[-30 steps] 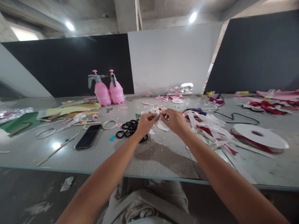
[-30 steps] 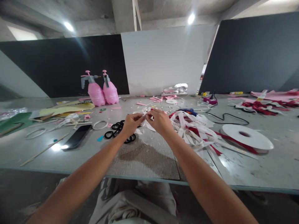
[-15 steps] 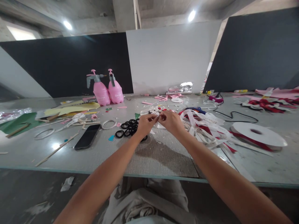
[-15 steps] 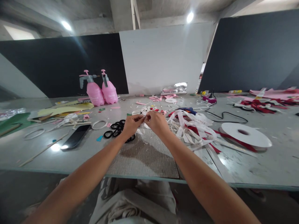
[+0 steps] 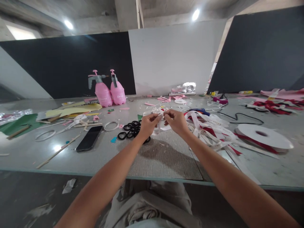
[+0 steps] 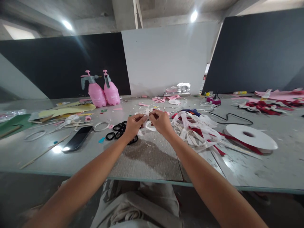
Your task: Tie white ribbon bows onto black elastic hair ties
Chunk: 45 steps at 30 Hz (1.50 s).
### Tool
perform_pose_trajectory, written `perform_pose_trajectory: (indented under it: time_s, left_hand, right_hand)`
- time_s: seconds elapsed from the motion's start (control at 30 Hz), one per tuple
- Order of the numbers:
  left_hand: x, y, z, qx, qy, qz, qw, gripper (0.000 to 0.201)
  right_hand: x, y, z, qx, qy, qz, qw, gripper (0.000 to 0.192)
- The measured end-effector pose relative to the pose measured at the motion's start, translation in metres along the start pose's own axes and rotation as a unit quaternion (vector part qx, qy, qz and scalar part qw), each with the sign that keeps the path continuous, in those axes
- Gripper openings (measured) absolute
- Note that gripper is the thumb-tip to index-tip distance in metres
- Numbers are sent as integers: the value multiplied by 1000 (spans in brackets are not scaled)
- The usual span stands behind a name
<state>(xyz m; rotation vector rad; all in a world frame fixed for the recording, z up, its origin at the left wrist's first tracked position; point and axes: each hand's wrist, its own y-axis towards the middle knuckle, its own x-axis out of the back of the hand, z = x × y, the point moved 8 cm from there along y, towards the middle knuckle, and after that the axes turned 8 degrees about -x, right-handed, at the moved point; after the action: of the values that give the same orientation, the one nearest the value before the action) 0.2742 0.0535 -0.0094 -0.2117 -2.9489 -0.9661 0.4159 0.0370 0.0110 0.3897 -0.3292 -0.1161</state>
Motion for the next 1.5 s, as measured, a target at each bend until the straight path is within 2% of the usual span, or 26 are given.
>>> perform_pose_trajectory:
  time_s: [0.07, 0.27, 0.37, 0.6, 0.7, 0.83, 0.9, 1.07, 1.5]
  left_hand:
    - [1, 0, -1, -2, 0, -2, 1000, 32]
    - [3, 1, -1, -7, 15, 1, 1000, 30]
    - [2, 1, 0, -10, 23, 8, 1000, 30]
    - [0, -2, -2, -48, 71, 11, 996, 26]
    - [0, -3, 0, -38, 63, 7, 997, 26]
    - [3, -2, 5, -9, 45, -5, 999, 31]
    - [5, -1, 5, -13, 47, -7, 999, 32]
    - [7, 0, 4, -14, 52, -13, 998, 31]
    - [6, 0, -2, -43, 79, -5, 996, 26]
  right_hand:
    - [1, -1, 0, -7, 27, 1, 1000, 19]
    - [-1, 0, -2, 14, 9, 13, 1000, 24]
    - [-3, 2, -8, 1, 13, 11, 1000, 21]
    - [-2, 1, -10, -11, -67, -22, 997, 9]
    - [-6, 2, -15, -24, -25, -5, 999, 9]
    - [-11, 4, -23, -71, 103, 25, 992, 20]
    - [-13, 4, -24, -89, 133, 30, 987, 25]
    - [-14, 3, -24, -100, 154, 30, 982, 30]
    - [-14, 2, -25, -109, 178, 34, 977, 26]
